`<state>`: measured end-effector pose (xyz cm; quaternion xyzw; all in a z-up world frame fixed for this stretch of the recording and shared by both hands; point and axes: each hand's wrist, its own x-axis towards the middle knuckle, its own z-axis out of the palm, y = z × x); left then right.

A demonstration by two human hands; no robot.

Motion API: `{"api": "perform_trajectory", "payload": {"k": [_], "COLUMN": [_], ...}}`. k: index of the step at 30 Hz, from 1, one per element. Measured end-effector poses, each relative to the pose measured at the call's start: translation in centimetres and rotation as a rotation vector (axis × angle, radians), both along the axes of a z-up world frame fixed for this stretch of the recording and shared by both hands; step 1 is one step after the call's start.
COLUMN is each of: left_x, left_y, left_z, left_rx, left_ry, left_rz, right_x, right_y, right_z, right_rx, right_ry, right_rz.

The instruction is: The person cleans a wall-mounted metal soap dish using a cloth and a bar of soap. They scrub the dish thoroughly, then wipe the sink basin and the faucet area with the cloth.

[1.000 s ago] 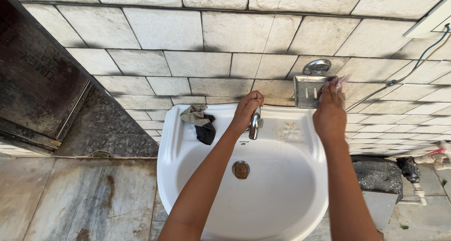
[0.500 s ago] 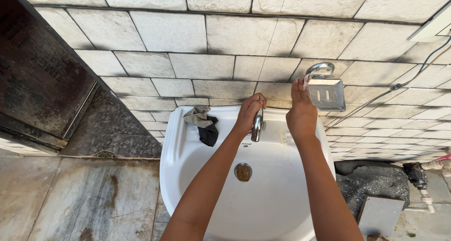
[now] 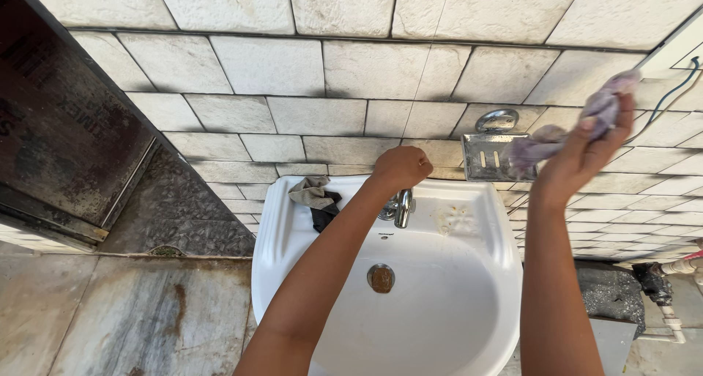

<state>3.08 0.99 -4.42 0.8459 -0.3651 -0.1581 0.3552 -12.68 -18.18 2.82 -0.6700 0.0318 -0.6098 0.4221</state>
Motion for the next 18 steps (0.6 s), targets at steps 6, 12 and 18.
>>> {"api": "perform_trajectory", "payload": {"k": [6,12,18], "left_x": [-2.5,-2.6,-2.9], "left_y": [-5.3,-5.1,-5.0], "left_z": [2.5,2.6,1.5], "left_rx": [-0.069,-0.129,-0.144], "left_ry": [0.176,0.163,0.161], "left_rz": [-0.052,-0.133,-0.168], "right_x": [1.1,-0.3,4.4], "right_y": [3.0,4.2,1.2], "right_z": [-4.8,-2.7,-2.4], "right_rx": [-0.471,-0.29,0.333], "right_ry": [0.78,0.663,0.215], "right_rz": [-0.496,-0.34,-0.153]}}
